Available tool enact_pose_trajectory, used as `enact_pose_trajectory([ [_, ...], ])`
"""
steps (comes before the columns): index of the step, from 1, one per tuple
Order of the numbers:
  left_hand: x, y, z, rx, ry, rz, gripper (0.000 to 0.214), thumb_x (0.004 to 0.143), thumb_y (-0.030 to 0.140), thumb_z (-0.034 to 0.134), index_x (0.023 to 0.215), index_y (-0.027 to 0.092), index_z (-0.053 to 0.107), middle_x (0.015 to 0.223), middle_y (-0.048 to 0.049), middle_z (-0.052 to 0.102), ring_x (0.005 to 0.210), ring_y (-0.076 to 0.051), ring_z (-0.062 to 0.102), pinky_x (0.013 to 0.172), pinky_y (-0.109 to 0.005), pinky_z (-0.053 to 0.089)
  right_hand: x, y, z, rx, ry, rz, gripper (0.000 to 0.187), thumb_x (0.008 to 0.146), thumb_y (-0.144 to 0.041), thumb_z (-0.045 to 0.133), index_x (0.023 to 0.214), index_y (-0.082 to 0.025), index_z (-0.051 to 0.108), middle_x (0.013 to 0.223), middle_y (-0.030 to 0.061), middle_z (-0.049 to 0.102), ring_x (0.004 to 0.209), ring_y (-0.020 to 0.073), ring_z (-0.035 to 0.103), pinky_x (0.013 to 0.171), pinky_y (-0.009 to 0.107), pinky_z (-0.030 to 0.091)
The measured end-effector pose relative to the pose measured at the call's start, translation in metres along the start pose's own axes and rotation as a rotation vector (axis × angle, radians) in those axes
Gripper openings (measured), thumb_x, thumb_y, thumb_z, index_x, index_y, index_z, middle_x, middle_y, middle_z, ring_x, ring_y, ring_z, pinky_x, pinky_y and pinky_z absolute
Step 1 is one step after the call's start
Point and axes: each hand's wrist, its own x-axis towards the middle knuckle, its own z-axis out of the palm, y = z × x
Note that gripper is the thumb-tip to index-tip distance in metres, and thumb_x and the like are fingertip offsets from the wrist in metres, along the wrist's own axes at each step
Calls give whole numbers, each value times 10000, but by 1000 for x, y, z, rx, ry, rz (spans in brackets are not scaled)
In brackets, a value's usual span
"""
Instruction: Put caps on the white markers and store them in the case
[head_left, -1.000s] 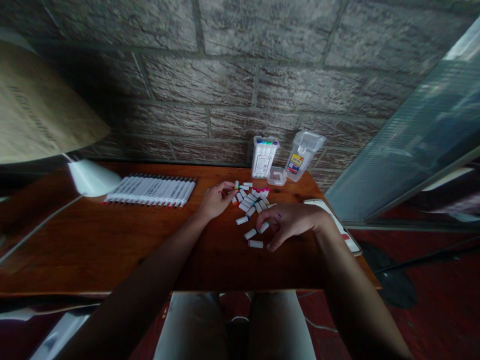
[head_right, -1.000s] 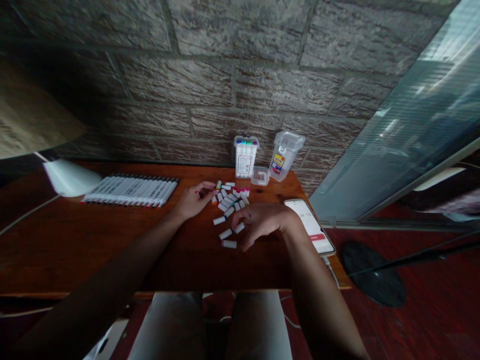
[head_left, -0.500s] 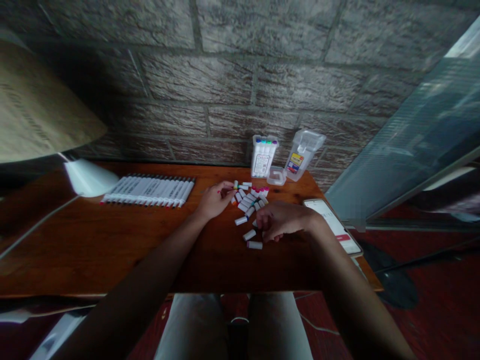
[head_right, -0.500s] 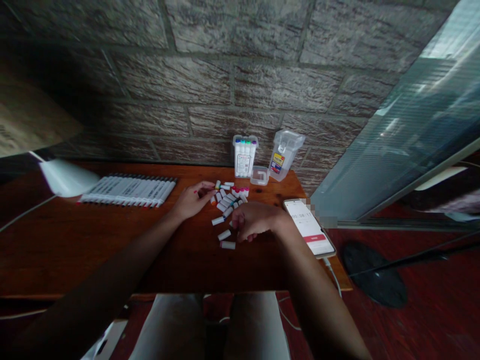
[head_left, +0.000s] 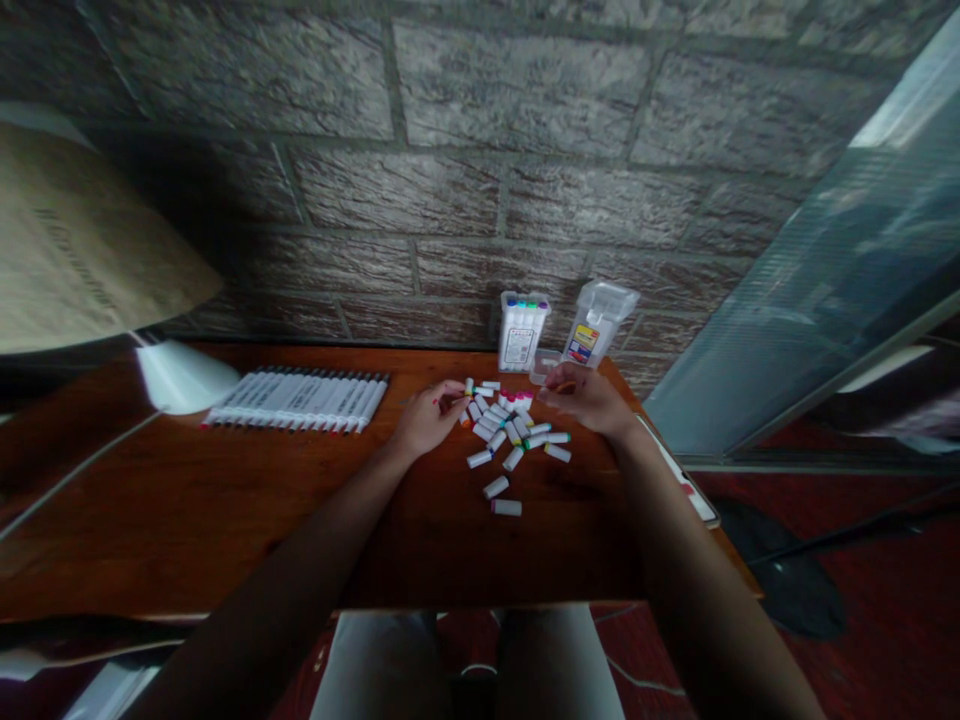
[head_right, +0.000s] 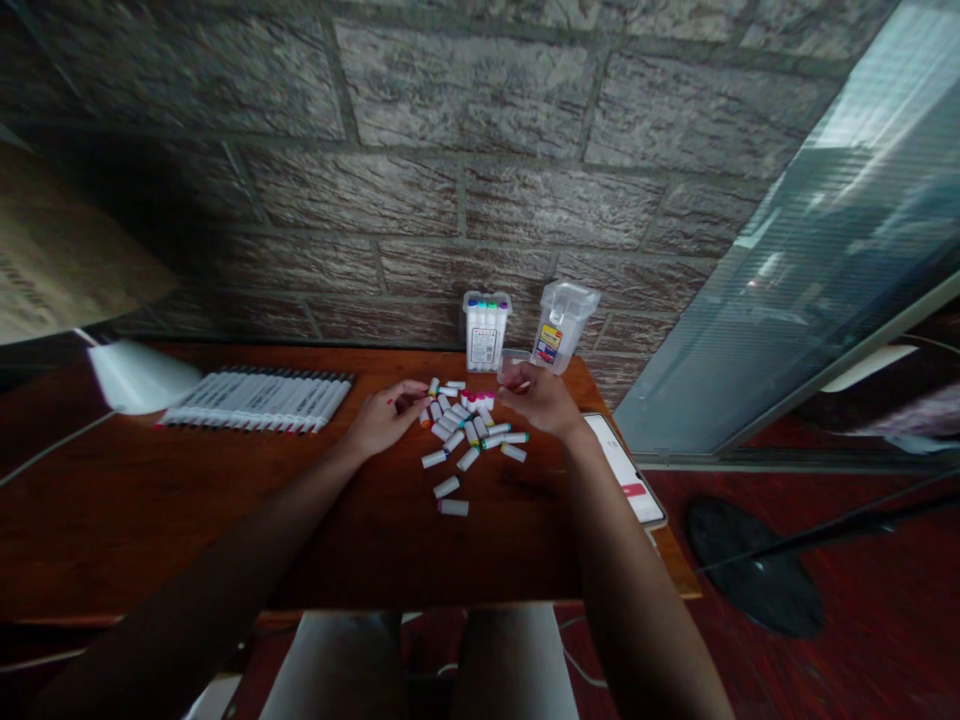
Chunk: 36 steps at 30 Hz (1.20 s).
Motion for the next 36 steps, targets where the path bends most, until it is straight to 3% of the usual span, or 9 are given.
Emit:
enact_pose_trajectory([
  [3,0,0,0,-5,-2,9,177,896,314,632,1037,223,690,1033,-41,780,843,-189,717,783,-317,549,4,7,3,-212,91,70,162,695,-268,729,804,-179,649,741,14,674,665,155,604,630,268,458],
  [6,-1,0,0,-16,-6,9,181,897,318,632,1036,218,689,1034,-43,780,840,-187,714,779,-316,549,4,7,8,-301,9,80,111,706,-181,700,812,-182,667,737,8,691,674,154,628,635,253,464],
  [9,-1,-1,0,-24,-3,-6,197,895,321,632,1046,207,686,1020,-54,779,834,-191,714,777,-322,550,4,5,14,-296,-72,94,138,717,-121,677,839,-185,660,782,20,721,723,163,670,676,250,496],
  [17,-1,-2,1,-34,6,19,180,894,316,628,1034,216,684,1036,-49,778,875,-193,719,803,-320,550,5,12,16,-174,-123,157,362,707,-125,711,1063,-170,665,902,66,770,831,230,734,719,301,573],
  [24,0,-1,0,-4,0,4,182,894,323,634,1037,224,689,1015,-39,782,816,-187,711,768,-315,546,4,13,9,-69,-170,149,332,731,-133,728,1050,-192,659,926,79,787,849,248,753,737,318,587],
  [28,-1,0,0,-8,6,-4,183,894,320,636,1035,215,688,1012,-43,781,821,-189,712,778,-320,545,1,4,4,-171,-84,157,398,740,-152,747,1127,-163,654,958,103,778,834,232,736,723,309,562],
  [31,-1,1,0,-11,10,-1,180,893,317,640,1033,216,690,1005,-42,780,816,-186,712,764,-312,547,-7,-14,-1,-187,-41,83,278,743,-265,779,986,-158,697,892,80,757,783,196,703,699,283,532],
  [32,-1,1,0,-14,10,4,175,894,310,641,1033,216,690,1009,-41,780,833,-187,715,776,-310,549,-11,-22,-1,-126,-138,49,219,757,-309,766,906,-160,705,844,61,745,736,174,685,668,267,520],
  [36,0,1,0,-13,20,14,154,894,289,643,1018,210,691,1012,-47,779,899,-197,726,823,-312,553,-31,-55,13,78,-856,75,372,729,-419,793,994,-164,735,810,28,752,644,142,663,594,240,497],
])
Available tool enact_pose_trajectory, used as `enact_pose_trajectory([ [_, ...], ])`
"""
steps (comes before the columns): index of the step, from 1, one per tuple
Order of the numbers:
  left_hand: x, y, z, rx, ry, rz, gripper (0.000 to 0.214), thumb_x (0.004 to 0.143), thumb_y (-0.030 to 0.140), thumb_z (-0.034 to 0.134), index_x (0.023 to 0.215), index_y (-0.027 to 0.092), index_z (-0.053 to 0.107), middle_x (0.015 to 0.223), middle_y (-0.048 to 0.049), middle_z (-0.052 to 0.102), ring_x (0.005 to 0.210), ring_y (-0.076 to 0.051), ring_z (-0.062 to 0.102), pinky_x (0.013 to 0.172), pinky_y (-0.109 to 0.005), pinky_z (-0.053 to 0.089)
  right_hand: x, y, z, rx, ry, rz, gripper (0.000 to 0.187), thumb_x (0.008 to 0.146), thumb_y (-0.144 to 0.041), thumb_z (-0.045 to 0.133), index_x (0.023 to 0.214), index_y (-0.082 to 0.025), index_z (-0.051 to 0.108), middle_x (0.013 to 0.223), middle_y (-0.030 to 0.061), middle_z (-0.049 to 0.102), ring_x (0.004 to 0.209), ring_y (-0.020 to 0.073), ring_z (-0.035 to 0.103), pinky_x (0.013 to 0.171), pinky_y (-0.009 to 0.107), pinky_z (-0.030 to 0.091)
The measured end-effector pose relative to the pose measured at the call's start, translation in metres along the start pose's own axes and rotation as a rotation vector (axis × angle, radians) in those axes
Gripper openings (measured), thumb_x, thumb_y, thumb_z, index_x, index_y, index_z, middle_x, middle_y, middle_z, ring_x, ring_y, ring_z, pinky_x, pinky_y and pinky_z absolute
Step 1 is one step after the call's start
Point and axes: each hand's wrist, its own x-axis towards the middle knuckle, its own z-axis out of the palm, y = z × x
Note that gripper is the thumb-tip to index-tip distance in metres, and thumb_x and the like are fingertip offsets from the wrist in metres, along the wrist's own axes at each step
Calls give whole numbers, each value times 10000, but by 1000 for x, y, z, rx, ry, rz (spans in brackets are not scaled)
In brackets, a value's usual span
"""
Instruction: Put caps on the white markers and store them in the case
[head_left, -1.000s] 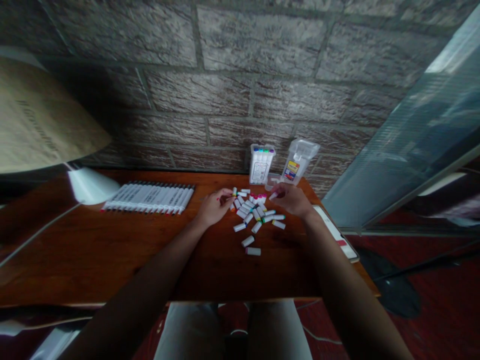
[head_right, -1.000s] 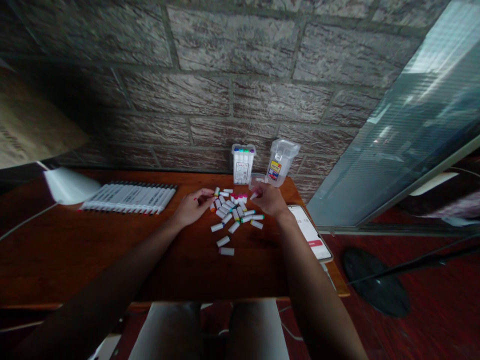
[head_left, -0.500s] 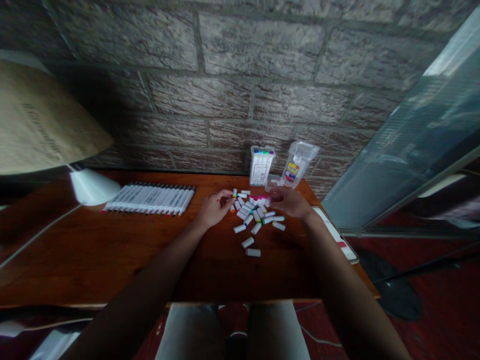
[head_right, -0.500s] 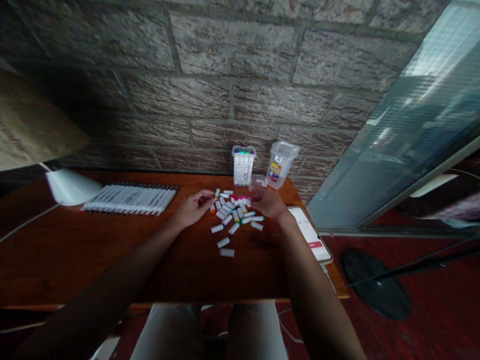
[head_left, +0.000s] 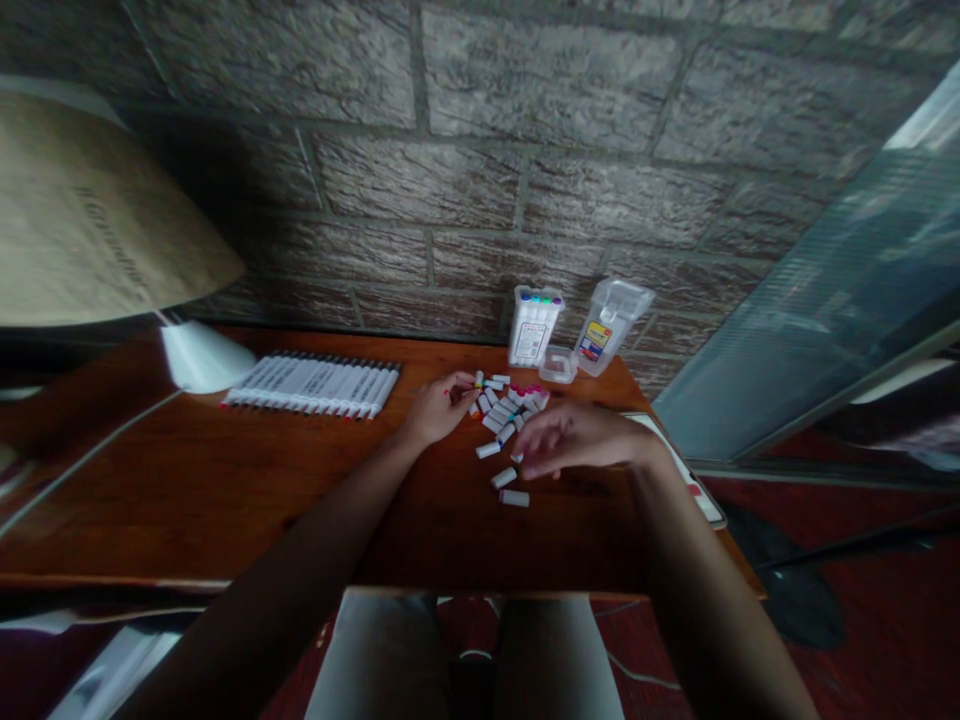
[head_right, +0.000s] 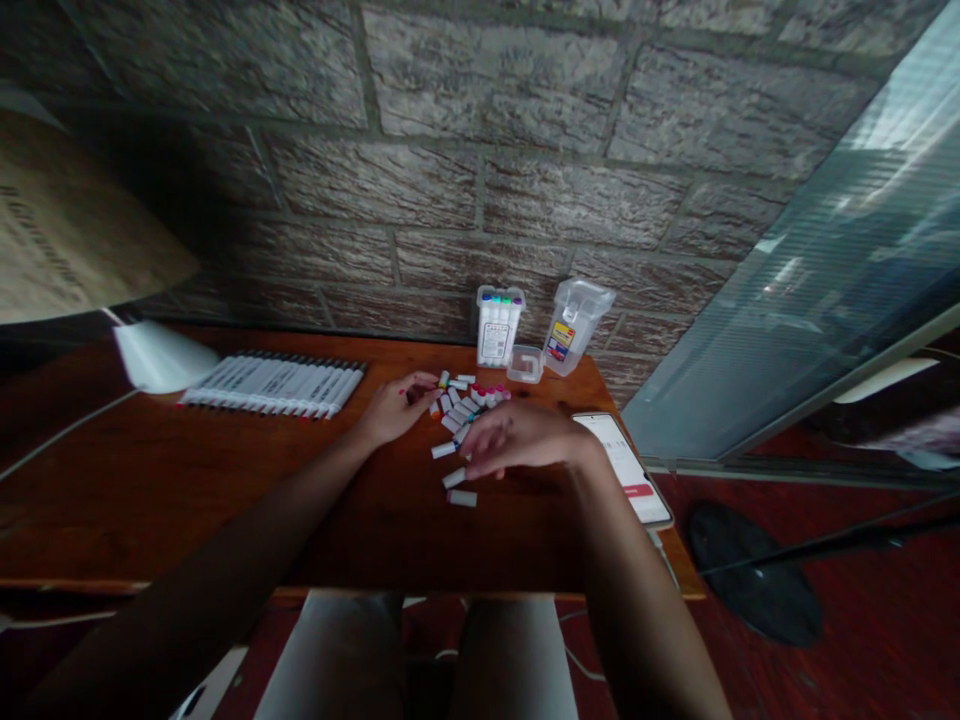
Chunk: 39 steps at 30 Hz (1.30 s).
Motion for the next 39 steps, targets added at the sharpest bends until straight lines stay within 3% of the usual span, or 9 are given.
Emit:
enact_pose_trajectory([
  [3,1,-1,1,-2,6,-8,159,899,289,641,1027,206,689,1011,-50,780,903,-199,728,816,-314,554,9,-10,23,-164,-189,46,282,688,-379,825,852,-157,766,772,21,758,665,148,674,568,214,446],
  [6,1,-3,2,-12,-8,-11,164,901,285,642,1038,208,685,1027,-46,778,912,-194,726,831,-314,551,17,-8,34,-343,-170,15,219,679,-349,835,798,-171,790,714,-3,743,624,125,636,537,206,371],
  [12,1,-5,2,-36,-11,-6,177,904,301,634,1045,208,686,1021,-44,779,900,-193,725,813,-311,547,8,1,9,-183,-55,-86,215,739,-322,764,866,-148,752,736,9,709,647,120,601,572,209,411],
  [14,0,-5,3,-38,-14,2,180,906,307,627,1044,209,688,1030,-46,777,894,-193,722,807,-313,544,1,11,-11,-104,179,-142,277,749,-365,747,927,-153,732,826,39,732,714,142,635,622,229,456],
  [17,0,-4,2,-18,-3,2,185,896,313,636,1036,207,694,1029,-50,775,864,-195,714,783,-314,540,-5,35,-38,-165,777,-172,231,745,-380,723,846,-175,688,843,59,734,757,168,653,695,270,497],
  [19,0,-3,2,-10,-7,-8,190,892,314,639,1037,207,696,1012,-48,776,832,-191,709,763,-310,539,-4,51,-49,-178,950,-105,207,702,-342,738,810,-181,665,821,54,732,740,172,659,707,281,509],
  [26,0,0,0,-14,-19,-14,189,900,307,635,1045,202,694,1027,-50,776,866,-193,716,796,-314,543,12,72,-44,-137,662,104,110,655,-239,752,735,-185,701,723,12,743,680,170,683,653,243,520],
  [33,0,1,0,-12,-20,-7,181,901,309,636,1036,203,695,1016,-44,778,846,-186,716,796,-311,549,12,63,-42,-97,547,99,129,694,-236,749,803,-169,764,783,30,777,729,189,717,685,242,537],
  [39,1,-2,1,5,-22,-18,186,899,302,637,1044,198,692,1034,-62,777,880,-204,723,803,-327,552,13,64,-42,-102,550,124,105,697,-215,741,787,-176,777,762,18,770,713,180,709,667,227,523],
])
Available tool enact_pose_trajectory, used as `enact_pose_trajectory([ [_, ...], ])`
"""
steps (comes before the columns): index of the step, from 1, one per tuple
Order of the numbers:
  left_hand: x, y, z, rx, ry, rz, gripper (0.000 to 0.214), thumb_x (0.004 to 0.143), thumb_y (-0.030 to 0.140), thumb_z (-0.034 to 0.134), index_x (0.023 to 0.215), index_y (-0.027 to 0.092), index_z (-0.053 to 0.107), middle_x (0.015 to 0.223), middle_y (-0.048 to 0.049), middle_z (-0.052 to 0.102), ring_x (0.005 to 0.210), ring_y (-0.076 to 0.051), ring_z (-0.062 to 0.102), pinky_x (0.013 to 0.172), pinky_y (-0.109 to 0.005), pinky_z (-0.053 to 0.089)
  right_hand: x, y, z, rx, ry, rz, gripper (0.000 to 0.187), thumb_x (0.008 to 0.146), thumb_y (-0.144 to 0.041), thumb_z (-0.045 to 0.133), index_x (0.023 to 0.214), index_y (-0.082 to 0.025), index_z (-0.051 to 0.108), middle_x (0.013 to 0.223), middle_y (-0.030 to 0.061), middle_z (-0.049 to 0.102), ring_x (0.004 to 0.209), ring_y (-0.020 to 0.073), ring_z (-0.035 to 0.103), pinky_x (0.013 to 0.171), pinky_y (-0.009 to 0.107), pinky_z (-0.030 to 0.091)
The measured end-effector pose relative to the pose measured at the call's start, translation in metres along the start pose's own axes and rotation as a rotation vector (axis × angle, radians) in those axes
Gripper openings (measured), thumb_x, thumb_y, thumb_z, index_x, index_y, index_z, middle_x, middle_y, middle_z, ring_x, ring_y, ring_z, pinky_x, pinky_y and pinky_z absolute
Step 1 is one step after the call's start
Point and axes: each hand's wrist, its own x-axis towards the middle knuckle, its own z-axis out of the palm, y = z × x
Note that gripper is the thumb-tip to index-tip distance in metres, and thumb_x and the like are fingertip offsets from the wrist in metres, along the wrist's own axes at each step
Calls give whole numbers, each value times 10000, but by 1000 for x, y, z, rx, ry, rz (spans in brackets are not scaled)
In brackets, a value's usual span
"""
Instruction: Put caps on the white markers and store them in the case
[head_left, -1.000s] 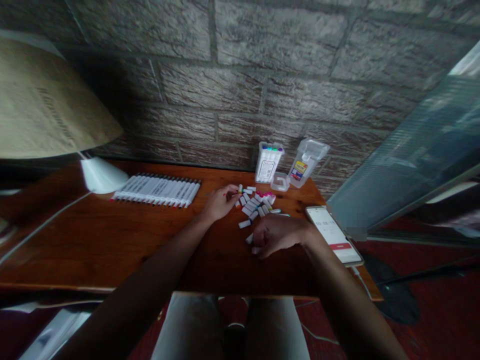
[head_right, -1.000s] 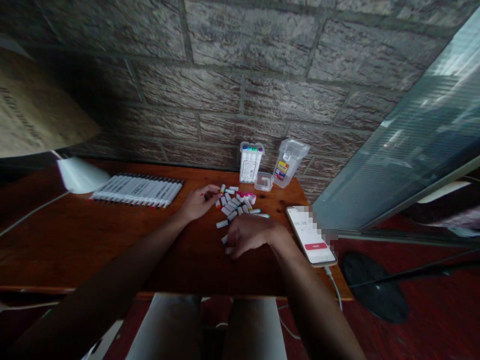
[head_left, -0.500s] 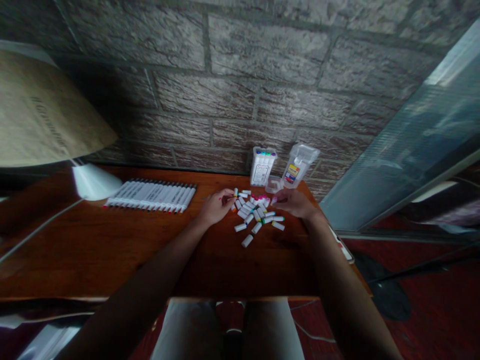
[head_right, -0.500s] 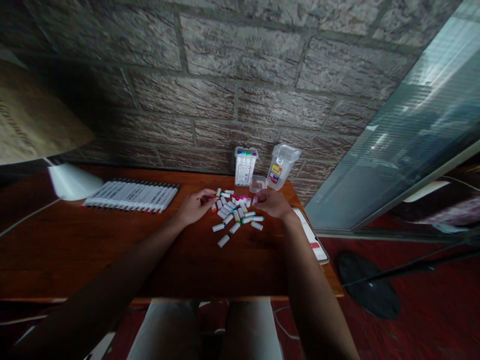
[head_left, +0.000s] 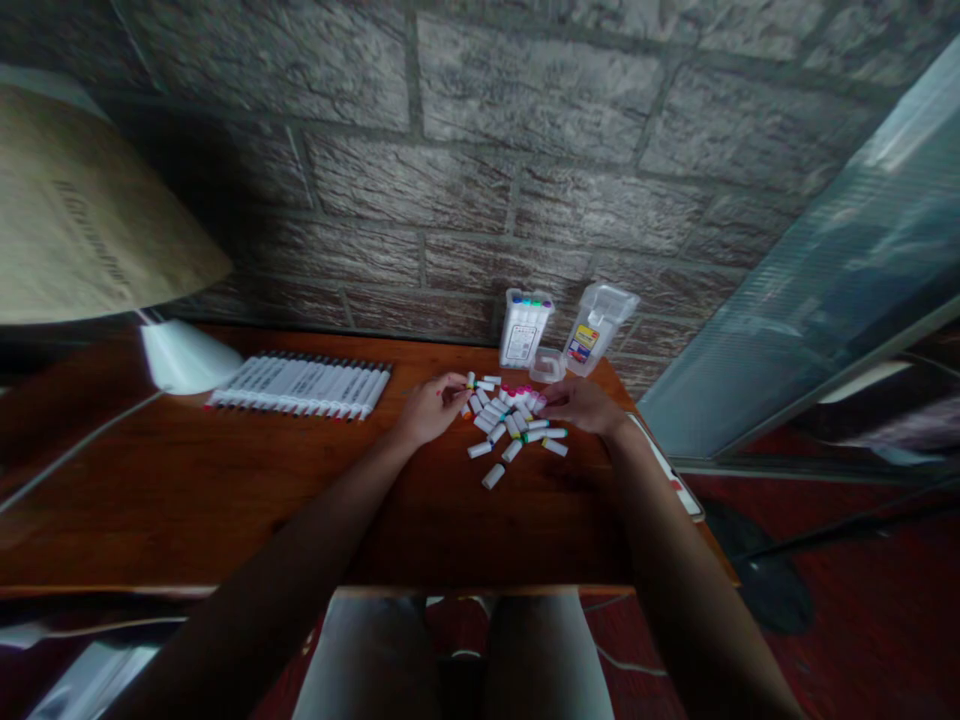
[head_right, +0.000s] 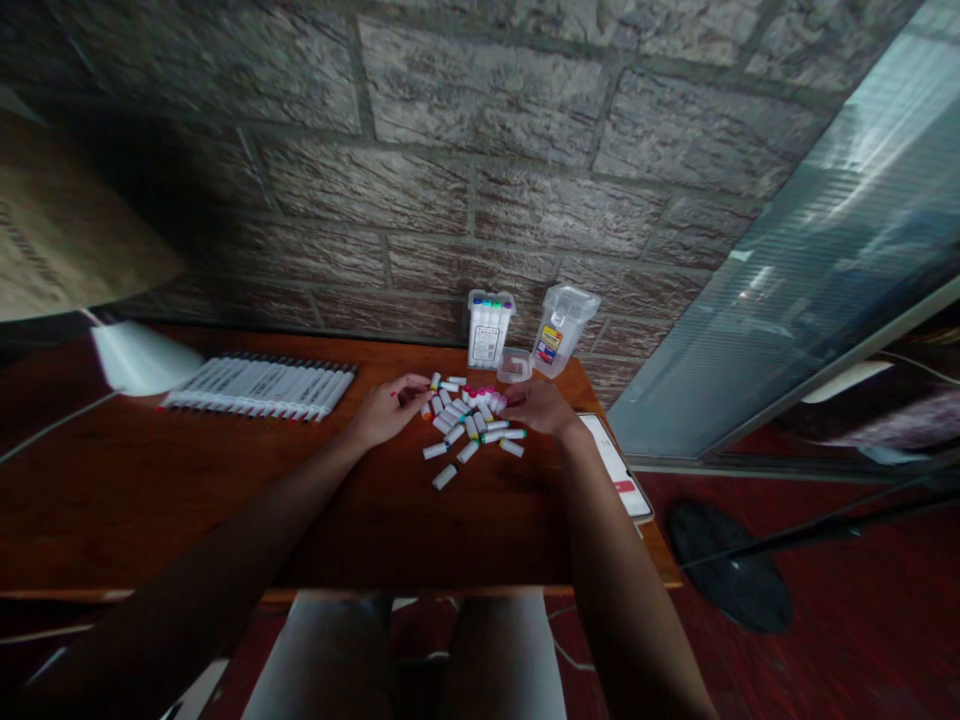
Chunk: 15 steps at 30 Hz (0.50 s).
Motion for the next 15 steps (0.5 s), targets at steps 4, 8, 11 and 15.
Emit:
enact_pose_trajectory([
  [4,1,-2,1,-7,-6,-9,192,897,306,639,1049,201,691,1015,-58,779,865,-202,724,799,-325,554,1,0,-2,40,1,33,110,665,-209,752,769,-176,771,748,13,765,710,171,704,667,220,521],
  [8,0,-1,1,-20,4,9,178,893,304,637,1035,209,688,1022,-51,778,894,-199,722,814,-321,549,-1,-1,-4,79,-8,38,143,643,-218,766,774,-160,767,757,22,772,706,167,693,674,223,530],
  [11,-1,1,-1,-7,6,4,182,894,318,631,1031,214,691,1017,-43,780,855,-190,715,803,-317,546,-2,-1,-5,88,3,49,147,633,-196,767,775,-158,771,753,27,775,678,161,684,664,225,530],
  [15,-2,2,-3,5,2,6,196,895,329,623,1034,211,696,1006,-46,779,818,-185,705,773,-311,544,-1,4,-9,70,83,24,172,682,-217,754,838,-150,785,829,54,788,744,174,702,718,242,532],
])
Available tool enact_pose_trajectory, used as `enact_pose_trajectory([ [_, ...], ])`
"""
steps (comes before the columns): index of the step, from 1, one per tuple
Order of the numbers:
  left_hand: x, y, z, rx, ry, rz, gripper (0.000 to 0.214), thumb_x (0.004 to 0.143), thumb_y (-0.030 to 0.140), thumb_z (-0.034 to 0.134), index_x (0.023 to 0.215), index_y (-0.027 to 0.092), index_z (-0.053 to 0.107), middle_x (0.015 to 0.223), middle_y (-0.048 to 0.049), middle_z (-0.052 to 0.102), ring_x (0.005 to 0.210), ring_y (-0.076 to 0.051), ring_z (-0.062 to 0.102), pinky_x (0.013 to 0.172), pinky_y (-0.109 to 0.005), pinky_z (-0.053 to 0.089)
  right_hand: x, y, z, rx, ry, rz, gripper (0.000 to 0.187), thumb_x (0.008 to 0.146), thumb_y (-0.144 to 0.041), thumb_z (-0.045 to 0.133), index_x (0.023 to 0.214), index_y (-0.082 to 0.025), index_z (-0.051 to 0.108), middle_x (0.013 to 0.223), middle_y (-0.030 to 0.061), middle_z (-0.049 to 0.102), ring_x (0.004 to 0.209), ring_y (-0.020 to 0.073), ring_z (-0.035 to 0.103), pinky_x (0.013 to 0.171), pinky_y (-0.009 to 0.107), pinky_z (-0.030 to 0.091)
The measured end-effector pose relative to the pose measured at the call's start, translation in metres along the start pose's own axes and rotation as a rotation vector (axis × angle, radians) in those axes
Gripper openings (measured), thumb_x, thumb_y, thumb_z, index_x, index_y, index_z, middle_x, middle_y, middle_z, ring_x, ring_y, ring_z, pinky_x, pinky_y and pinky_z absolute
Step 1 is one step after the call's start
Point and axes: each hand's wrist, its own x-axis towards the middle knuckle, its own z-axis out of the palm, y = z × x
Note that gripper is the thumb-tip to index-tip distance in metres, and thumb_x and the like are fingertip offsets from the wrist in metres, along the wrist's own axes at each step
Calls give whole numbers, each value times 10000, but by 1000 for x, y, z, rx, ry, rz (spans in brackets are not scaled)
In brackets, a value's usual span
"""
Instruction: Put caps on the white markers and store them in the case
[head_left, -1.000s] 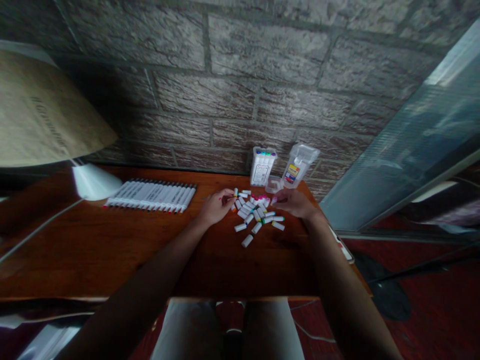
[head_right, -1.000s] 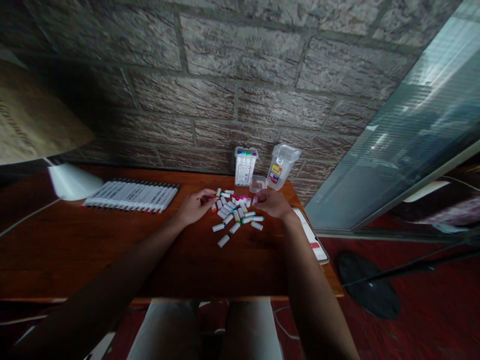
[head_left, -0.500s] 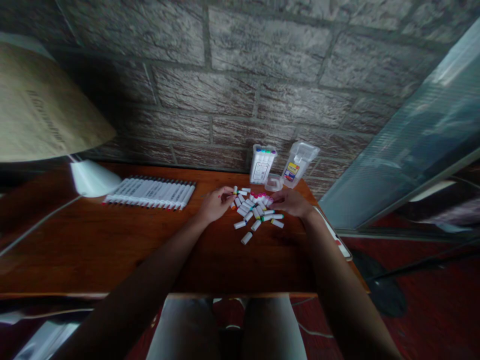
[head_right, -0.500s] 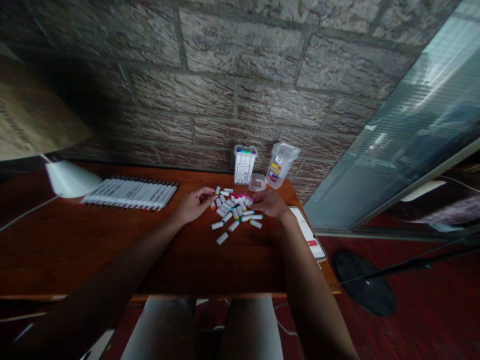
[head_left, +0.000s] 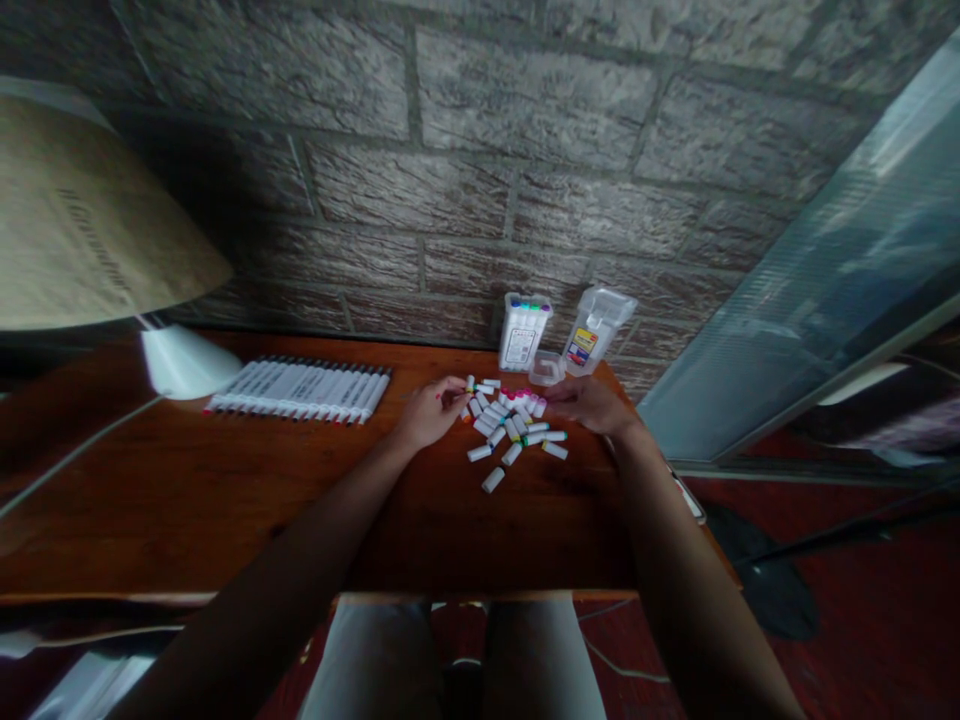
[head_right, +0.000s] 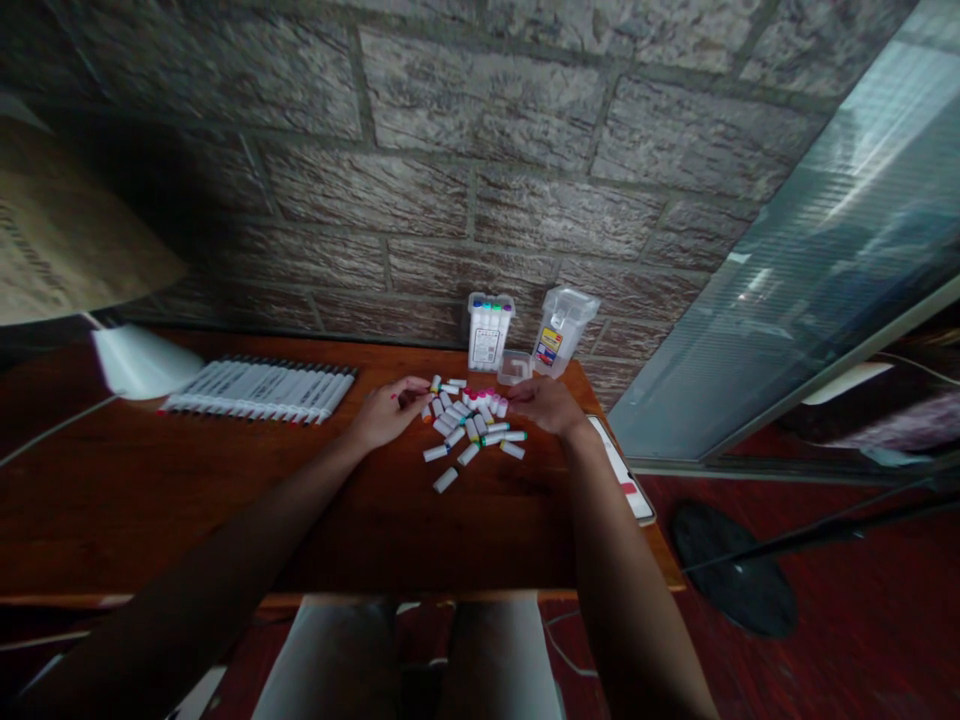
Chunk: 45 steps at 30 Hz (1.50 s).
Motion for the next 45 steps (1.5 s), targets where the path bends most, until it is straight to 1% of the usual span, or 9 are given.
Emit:
enact_pose_trajectory([
  [5,0,0,0,-5,7,4,194,900,332,618,1031,209,693,1010,-46,777,805,-182,700,768,-312,544,1,1,-2,-134,235,-43,182,802,-295,696,870,-144,771,845,72,779,786,211,713,726,281,529],
  [8,0,0,0,4,-1,0,185,900,323,619,1031,215,692,1008,-41,778,797,-179,699,767,-314,545,2,-5,10,-245,383,-91,304,918,-400,592,950,-153,766,883,78,773,817,221,711,762,308,536],
  [13,1,-1,0,-12,-14,7,190,902,324,625,1041,211,688,1034,-51,777,888,-198,719,817,-324,547,6,-14,50,-352,308,-407,410,946,-417,596,1284,-193,657,1278,121,684,1228,248,607,1076,379,450],
  [16,1,-1,0,-13,-21,13,196,912,327,612,1050,206,680,1052,-56,776,920,-200,720,840,-330,543,11,-13,65,-391,187,-486,355,975,-366,567,1265,-187,665,1242,112,697,1186,222,624,1085,364,443],
  [22,0,0,0,-4,-4,8,204,899,335,627,1049,207,681,1024,-55,777,882,-198,721,823,-329,548,17,-10,68,-342,200,-426,214,977,-234,545,1104,-184,710,1102,84,752,998,189,698,940,303,510],
  [31,-1,5,-1,63,-2,20,229,908,350,622,1082,213,680,1065,-68,751,964,-217,697,897,-352,532,20,-9,68,-320,274,-313,206,972,-240,531,1041,-172,713,979,74,762,855,177,700,814,272,515],
  [35,-11,20,-7,222,-23,162,691,773,601,737,1345,246,580,1478,-126,515,1390,-336,441,1148,-501,352,20,-10,67,-364,265,-261,248,989,-270,502,1015,-150,717,925,87,758,767,174,681,748,265,505],
  [39,-25,33,-9,255,-327,269,1171,640,780,732,1585,263,275,1680,-149,154,1543,-412,100,1223,-575,170,19,-12,67,-486,264,-225,315,999,-297,481,896,-153,741,855,91,753,722,174,668,720,262,489],
  [45,-32,33,-2,281,-486,271,1349,542,853,720,1618,250,175,1677,-155,178,1541,-452,35,1229,-596,127,19,-15,68,-500,288,-255,236,966,-255,540,969,-172,761,927,72,770,796,172,690,745,247,497],
])
